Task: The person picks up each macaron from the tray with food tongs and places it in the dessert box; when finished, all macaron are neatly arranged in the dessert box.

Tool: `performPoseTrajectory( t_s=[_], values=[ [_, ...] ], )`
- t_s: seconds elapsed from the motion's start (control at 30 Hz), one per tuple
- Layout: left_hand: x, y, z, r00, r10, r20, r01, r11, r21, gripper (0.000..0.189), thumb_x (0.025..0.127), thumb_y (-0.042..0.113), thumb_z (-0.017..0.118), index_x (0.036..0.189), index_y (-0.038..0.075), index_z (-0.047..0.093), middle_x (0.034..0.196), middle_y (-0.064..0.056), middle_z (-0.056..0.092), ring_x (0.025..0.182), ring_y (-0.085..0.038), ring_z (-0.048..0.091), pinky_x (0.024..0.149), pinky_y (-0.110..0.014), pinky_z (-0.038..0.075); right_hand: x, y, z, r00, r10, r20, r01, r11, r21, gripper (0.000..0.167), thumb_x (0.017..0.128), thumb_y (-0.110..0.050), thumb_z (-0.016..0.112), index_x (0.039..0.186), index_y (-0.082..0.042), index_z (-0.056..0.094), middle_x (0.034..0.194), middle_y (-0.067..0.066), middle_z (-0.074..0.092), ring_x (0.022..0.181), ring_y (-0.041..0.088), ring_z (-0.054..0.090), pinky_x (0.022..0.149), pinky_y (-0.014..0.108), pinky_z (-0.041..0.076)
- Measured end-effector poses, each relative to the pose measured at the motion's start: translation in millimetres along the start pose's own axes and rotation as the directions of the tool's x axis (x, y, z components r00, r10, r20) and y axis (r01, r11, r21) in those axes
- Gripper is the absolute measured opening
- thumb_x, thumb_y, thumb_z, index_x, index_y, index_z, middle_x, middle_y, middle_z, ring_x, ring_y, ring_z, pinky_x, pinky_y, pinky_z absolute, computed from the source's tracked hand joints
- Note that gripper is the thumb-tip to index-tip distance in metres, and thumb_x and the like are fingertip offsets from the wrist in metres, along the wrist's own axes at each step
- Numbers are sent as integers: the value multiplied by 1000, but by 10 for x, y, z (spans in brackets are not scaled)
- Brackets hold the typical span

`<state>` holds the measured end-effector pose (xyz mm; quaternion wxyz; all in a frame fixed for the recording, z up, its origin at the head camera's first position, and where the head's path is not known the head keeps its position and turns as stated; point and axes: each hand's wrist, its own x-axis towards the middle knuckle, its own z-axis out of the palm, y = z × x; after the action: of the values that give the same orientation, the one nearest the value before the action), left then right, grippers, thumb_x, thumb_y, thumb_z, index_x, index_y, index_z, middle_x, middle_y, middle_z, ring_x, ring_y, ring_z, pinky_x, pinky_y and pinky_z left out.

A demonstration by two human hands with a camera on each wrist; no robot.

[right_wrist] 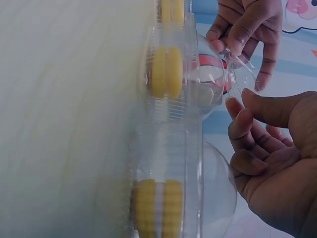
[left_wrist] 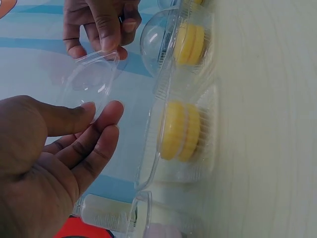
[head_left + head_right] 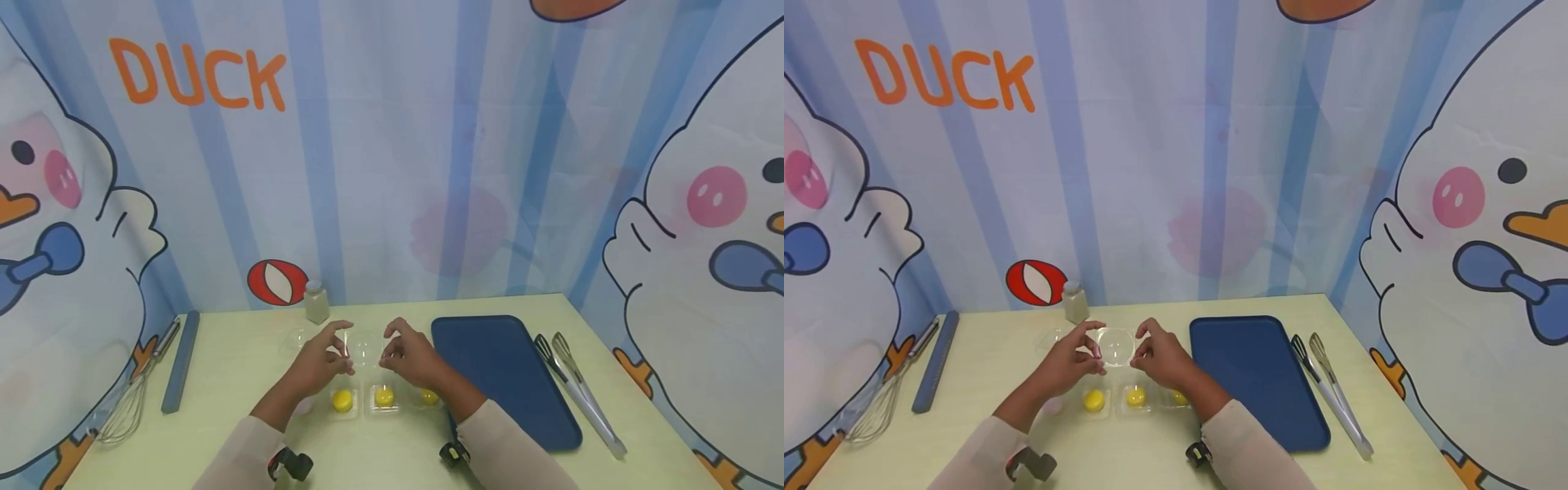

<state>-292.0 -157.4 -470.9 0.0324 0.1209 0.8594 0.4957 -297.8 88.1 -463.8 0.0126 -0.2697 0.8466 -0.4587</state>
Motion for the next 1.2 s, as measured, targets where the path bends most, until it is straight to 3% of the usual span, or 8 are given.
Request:
performPoseTrajectory(
  t_s=[0.07,0.13,0.2,0.3,0.47,0.67,0.93,1.2],
  values=[
    [-15,-4,-4,1000,5,-8,-5,1000,12,64,101,-6,66,157,19,49,104,-8,65,88,-16,79,93,-44,67,4,-4,10,1000,20,8,-20,1000,3,64,100,-2,76,155,-6,44,97,7,79,81,11,71,73,28,58],
    [-38,-1,-9,1000,9,-18,-9,1000,22,61,101,-5,64,155,20,50,104,-8,66,88,-16,79,93,-44,67,7,-6,22,1000,8,13,-7,999,-35,71,100,-3,76,163,-6,43,97,6,80,81,11,71,74,29,58],
    [-61,-1,-13,1000,20,-25,-19,999,37,58,103,-5,64,153,22,51,104,-8,66,88,-16,79,94,-45,67,12,-7,34,1000,-22,9,22,997,-80,64,101,-4,76,160,-4,50,95,6,80,81,10,71,74,28,58],
    [-95,2,-15,999,42,-28,-41,997,62,55,105,-1,65,153,23,51,105,-6,67,90,-15,79,97,-47,66,15,2,49,998,-63,-1,62,991,-122,42,102,-4,73,144,0,66,95,8,81,81,12,71,72,27,55],
    [-141,-16,-30,996,89,-24,-87,993,83,51,106,0,66,151,22,52,113,-13,69,95,-17,80,101,-52,64,9,16,64,997,-74,-6,74,995,-67,31,104,-4,70,134,4,71,100,16,82,83,29,77,66,24,55],
    [-197,-37,-44,993,115,-34,-111,990,89,45,105,-3,66,143,20,59,121,-15,70,101,-20,81,99,-49,65,-4,-25,63,997,-73,-5,73,997,-6,30,108,-7,66,136,1,72,107,24,80,77,31,78,61,24,50],
    [-257,-80,-76,979,189,-79,-181,978,102,38,106,-4,64,136,19,71,134,-15,76,111,-26,82,93,-33,66,-21,-58,79,997,-58,48,55,997,62,37,112,-25,63,135,3,72,119,23,78,87,32,81,74,27,62],
    [-289,-124,-98,981,184,-55,-183,983,10,33,105,0,67,135,13,71,141,-18,73,120,-32,79,95,-32,65,-23,-58,86,996,-59,60,55,996,73,43,114,-30,60,137,4,71,122,27,77,95,41,81,82,31,64]
  ],
)
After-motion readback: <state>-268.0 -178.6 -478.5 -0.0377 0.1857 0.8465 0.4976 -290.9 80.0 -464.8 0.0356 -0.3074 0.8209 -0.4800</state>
